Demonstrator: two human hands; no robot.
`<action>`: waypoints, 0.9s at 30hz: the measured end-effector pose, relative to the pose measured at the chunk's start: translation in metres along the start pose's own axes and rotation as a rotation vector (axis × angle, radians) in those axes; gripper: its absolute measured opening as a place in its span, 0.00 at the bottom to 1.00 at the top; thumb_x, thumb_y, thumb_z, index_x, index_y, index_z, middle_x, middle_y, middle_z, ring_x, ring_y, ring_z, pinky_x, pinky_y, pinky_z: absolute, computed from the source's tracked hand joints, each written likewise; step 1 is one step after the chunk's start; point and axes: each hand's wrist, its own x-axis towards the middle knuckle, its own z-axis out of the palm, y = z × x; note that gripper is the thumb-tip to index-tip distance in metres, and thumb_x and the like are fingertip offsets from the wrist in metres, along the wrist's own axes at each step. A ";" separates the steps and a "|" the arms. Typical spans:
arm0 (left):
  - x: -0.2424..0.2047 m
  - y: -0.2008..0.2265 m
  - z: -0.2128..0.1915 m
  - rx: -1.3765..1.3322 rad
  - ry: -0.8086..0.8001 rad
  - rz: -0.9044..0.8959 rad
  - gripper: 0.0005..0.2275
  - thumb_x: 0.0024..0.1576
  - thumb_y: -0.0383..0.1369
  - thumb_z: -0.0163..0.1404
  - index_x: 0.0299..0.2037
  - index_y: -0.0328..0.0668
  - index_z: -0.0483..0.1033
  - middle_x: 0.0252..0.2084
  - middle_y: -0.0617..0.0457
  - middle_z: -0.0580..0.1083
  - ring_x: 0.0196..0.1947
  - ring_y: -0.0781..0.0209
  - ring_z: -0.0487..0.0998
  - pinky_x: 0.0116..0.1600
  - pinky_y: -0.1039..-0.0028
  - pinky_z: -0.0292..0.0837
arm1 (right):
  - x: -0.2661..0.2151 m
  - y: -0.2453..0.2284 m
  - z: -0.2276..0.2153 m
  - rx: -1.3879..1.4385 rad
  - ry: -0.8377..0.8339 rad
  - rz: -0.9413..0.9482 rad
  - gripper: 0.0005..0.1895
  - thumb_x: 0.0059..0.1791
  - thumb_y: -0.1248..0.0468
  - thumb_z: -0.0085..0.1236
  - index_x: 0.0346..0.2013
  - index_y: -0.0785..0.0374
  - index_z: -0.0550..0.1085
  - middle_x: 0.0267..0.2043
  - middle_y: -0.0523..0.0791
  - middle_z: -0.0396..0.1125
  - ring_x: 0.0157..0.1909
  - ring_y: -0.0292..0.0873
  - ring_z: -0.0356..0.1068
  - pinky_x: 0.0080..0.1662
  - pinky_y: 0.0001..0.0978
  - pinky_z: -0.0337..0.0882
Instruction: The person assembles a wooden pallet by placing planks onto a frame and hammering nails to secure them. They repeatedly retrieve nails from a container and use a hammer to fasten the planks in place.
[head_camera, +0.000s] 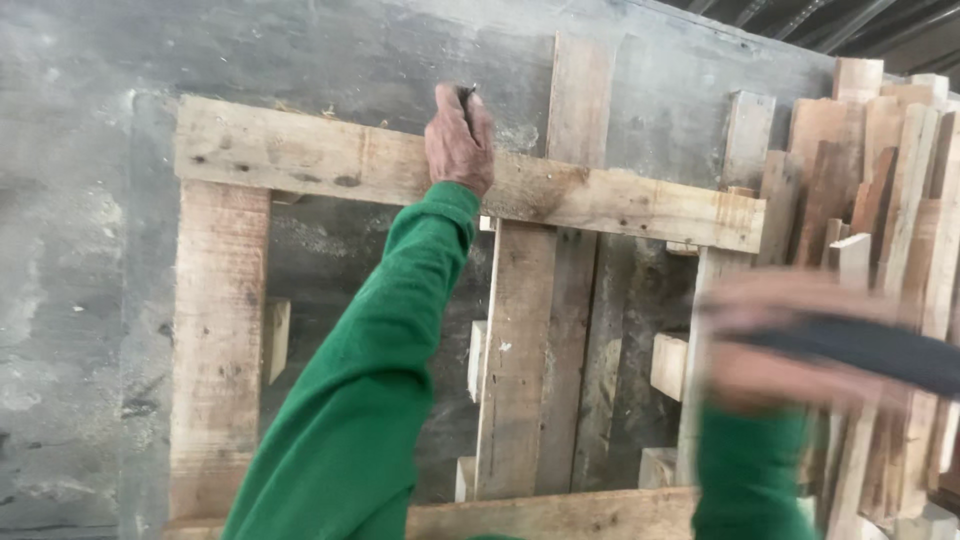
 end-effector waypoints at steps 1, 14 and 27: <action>0.002 0.002 -0.003 -0.006 -0.012 -0.053 0.08 0.69 0.37 0.39 0.43 0.41 0.62 0.29 0.44 0.77 0.24 0.56 0.80 0.26 0.63 0.79 | -0.006 0.019 0.007 -0.076 0.020 -0.042 0.20 0.61 0.46 0.47 0.45 0.60 0.74 0.32 0.44 0.73 0.27 0.40 0.70 0.28 0.30 0.72; 0.010 -0.005 -0.004 -0.120 0.092 0.079 0.13 0.66 0.29 0.51 0.57 0.30 0.67 0.42 0.49 0.78 0.34 0.64 0.83 0.35 0.73 0.86 | -0.163 -0.013 0.025 -0.191 0.129 0.738 0.17 0.55 0.52 0.51 0.45 0.64 0.71 0.25 0.39 0.65 0.21 0.31 0.61 0.22 0.26 0.63; -0.171 0.099 -0.119 -0.930 -0.443 -0.688 0.15 0.68 0.33 0.45 0.62 0.38 0.70 0.33 0.54 0.77 0.18 0.71 0.62 0.21 0.80 0.56 | -0.338 -0.089 0.064 -0.170 0.356 0.974 0.14 0.52 0.54 0.53 0.44 0.62 0.72 0.22 0.41 0.62 0.19 0.33 0.60 0.23 0.28 0.62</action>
